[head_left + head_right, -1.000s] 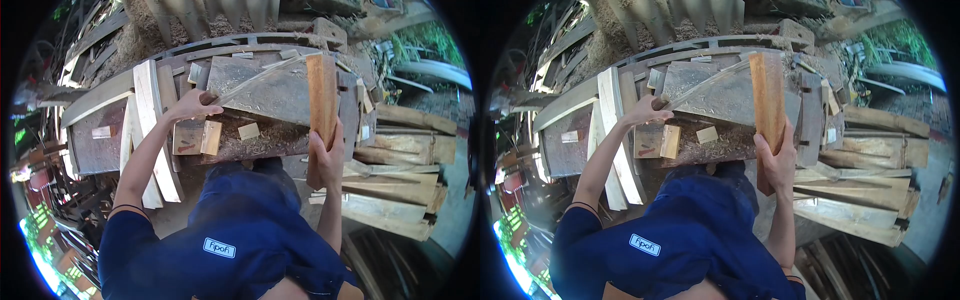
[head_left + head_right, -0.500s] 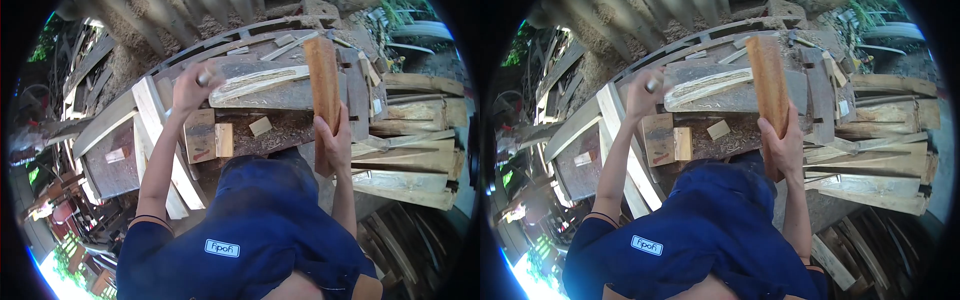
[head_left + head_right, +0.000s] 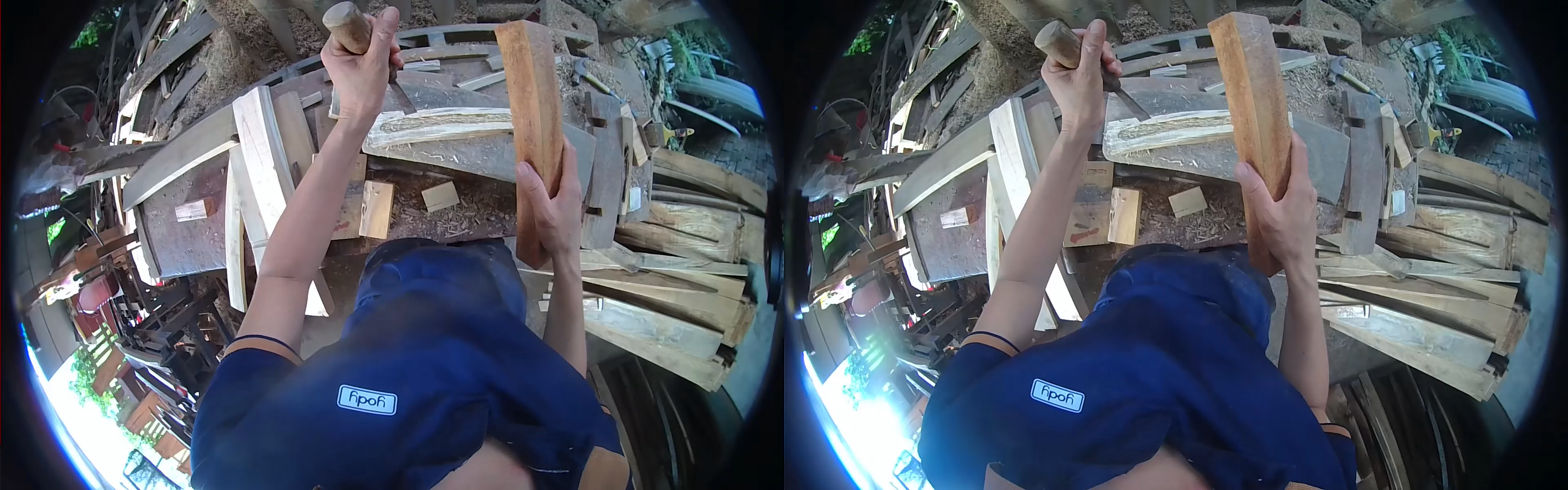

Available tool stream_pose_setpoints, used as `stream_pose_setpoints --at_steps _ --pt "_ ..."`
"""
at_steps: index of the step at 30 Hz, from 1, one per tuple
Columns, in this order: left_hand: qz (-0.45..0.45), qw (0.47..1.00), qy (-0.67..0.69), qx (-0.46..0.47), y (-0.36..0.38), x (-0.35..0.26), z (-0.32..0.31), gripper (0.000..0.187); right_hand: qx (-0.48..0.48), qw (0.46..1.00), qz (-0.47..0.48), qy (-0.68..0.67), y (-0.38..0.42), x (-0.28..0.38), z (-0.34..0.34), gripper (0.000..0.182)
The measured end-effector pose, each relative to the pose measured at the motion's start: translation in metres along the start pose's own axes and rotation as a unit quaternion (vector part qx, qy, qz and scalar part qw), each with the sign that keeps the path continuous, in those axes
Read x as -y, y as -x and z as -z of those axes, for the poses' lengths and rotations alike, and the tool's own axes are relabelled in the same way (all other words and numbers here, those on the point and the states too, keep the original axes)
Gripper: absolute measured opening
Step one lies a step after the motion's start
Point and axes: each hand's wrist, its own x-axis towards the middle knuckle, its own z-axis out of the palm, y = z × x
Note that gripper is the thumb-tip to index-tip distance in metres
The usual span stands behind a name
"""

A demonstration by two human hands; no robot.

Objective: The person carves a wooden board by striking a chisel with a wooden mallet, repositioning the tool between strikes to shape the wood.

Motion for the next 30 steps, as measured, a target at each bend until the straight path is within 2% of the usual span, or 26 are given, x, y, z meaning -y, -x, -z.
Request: stream_pose_setpoints --at_steps 9,26,30 --pt "0.007 0.999 0.029 0.020 0.006 0.016 -0.011 0.022 -0.017 0.998 -0.046 -0.047 0.000 -0.025 0.008 0.067" --pt "-0.003 0.997 -0.067 0.022 0.020 0.013 -0.022 0.028 0.015 1.000 -0.020 -0.018 -0.001 -0.016 0.004 0.067" --pt "-0.016 0.999 -0.036 0.028 0.020 0.009 -0.023 0.029 0.018 1.000 -0.011 -0.016 -0.006 -0.008 0.005 0.067"
